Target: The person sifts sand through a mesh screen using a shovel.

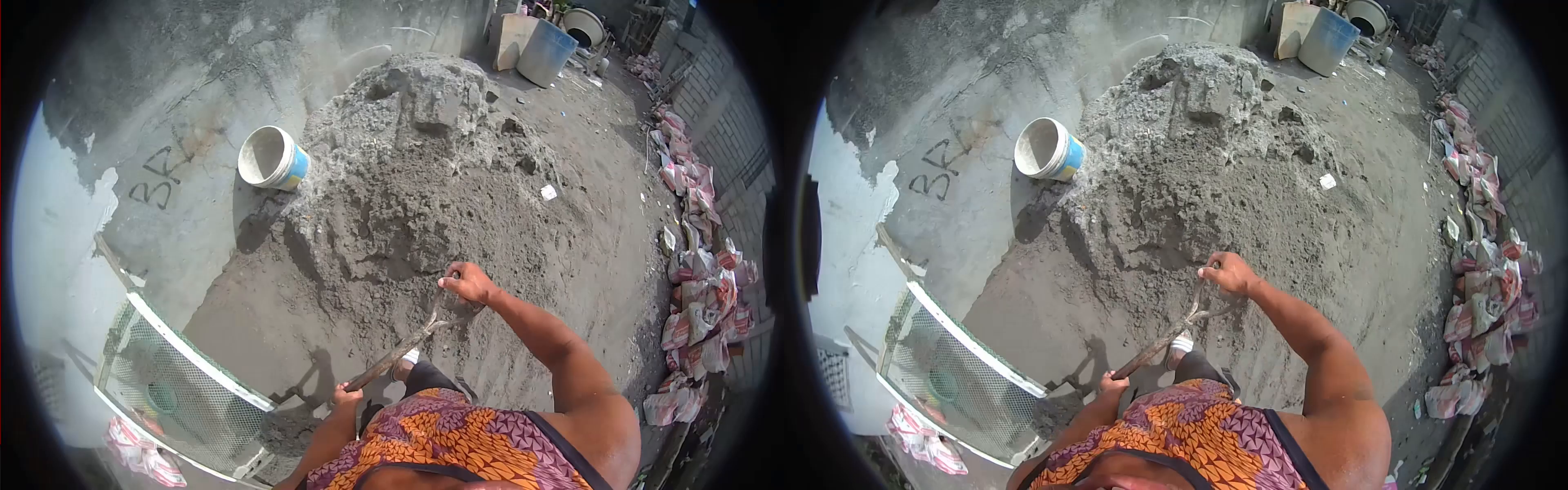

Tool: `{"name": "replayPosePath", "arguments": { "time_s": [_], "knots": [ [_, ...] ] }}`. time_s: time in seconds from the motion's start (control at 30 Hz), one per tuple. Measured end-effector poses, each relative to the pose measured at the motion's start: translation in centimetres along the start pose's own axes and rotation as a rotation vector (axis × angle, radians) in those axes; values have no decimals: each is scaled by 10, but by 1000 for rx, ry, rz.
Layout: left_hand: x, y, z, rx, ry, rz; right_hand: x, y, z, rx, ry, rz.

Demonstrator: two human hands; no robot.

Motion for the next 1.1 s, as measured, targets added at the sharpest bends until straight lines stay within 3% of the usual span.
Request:
{"name": "replayPosePath", "arguments": {
  "time_s": [0.03, 0.1, 0.13, 0.17, 0.23, 0.27, 0.4, 0.53, 0.63, 0.8, 0.83, 0.87, 0.9, 0.97, 1.03, 1.07, 1.1],
  "knots": [
    [-11, 27, 3, 118, 97, 118, -16, -30, 3, 38, 100, 44],
    [13, 95, -6, 209, -92, 13, -28, -100, 18, 17, 125, 179],
    [13, 124, -10, 244, -159, 109, -29, -138, 24, 23, 122, 269],
    [9, 163, -7, 424, -147, 35, -25, -173, 33, 51, 210, 323],
    [11, 241, 0, 684, -137, 8, -3, -249, 36, 90, 196, 474],
    [32, 262, 2, 749, -135, 23, 6, -283, 39, 130, 196, 530],
    [125, 374, 24, 804, -181, -252, 45, -412, 40, 195, 224, 789],
    [124, 497, 85, 1231, -164, -310, 112, -527, 28, 275, 210, 1029],
    [151, 549, 136, 1311, -151, -380, 162, -584, 16, 367, 192, 1173],
    [166, 580, 236, 1544, 7, -412, 211, -644, -8, 394, 86, 1340],
    [168, 574, 253, 1587, 84, -394, 213, -649, -11, 427, 54, 1347],
    [190, 555, 259, 1498, 95, -537, 214, -653, -13, 460, 16, 1353],
    [194, 538, 275, 1535, 249, -477, 212, -655, -15, 495, -26, 1355],
    [199, 507, 275, 1621, 322, -411, 195, -659, -15, 551, -55, 1364],
    [180, 486, 273, 1648, 331, -466, 166, -663, -8, 654, -1, 1351],
    [169, 475, 274, 1665, 336, -494, 151, -660, -4, 592, -108, 1350],
    [163, 461, 262, 1585, 302, -477, 129, -663, 1, 626, -81, 1333]
  ]
}}
Point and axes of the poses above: each hand's wrist, its own x-axis away from the middle knuckle, its own y-axis out of the back of the hand, z = x × y, the point moved 10 cm from there along -x, towards the middle knuckle, and after that the axes turned 10 degrees about -x, right-handed, at the moved point
